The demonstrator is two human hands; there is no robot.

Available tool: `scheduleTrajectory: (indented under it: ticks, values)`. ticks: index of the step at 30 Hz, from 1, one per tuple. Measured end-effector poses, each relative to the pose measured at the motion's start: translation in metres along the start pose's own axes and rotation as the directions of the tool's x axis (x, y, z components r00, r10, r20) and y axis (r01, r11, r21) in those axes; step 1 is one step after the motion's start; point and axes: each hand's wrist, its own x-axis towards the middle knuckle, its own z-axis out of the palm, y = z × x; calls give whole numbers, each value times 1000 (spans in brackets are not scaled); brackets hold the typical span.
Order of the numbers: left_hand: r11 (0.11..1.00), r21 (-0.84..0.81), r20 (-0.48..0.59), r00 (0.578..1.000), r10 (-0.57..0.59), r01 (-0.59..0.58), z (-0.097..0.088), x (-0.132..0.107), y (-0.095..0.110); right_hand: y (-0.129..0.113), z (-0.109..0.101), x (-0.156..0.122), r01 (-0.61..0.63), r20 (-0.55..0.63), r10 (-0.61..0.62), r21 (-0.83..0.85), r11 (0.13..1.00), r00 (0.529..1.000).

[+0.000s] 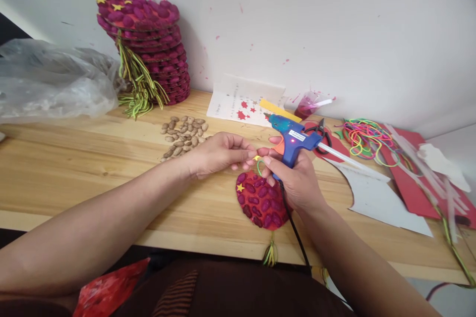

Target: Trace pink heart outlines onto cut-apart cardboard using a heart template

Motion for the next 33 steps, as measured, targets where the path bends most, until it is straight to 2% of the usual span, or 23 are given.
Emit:
scheduleTrajectory:
  ticks: [10, 18, 23, 26, 29, 33]
  values:
    - [999, 28, -83, 996, 37, -35, 6, 0, -1, 3, -1, 0, -6, 47, 6, -1, 1000, 999]
    - [984, 140, -100, 987, 124, -109, 6, 1, -7, 3, 0, 1, -13, -2, 13, -39, 999, 1000]
    - [976, 205, -173, 978, 117, -80, 9, 0, -5, 5, -1, 1, -20, -1, 20, -62, 998, 1000]
    - [961, 268, -217, 968, 127, -66, 4, 1, -4, 6, -2, 1, -24, -8, 23, -58, 998, 1000]
    - [909, 415, -244, 959, 145, -32, -6, 3, -4, 6, -2, 1, -20, -17, 20, -51, 998, 1000]
    - [704, 708, -293, 931, 219, 57, -15, 5, -4, 6, -1, 2, -26, -38, 25, -44, 999, 999]
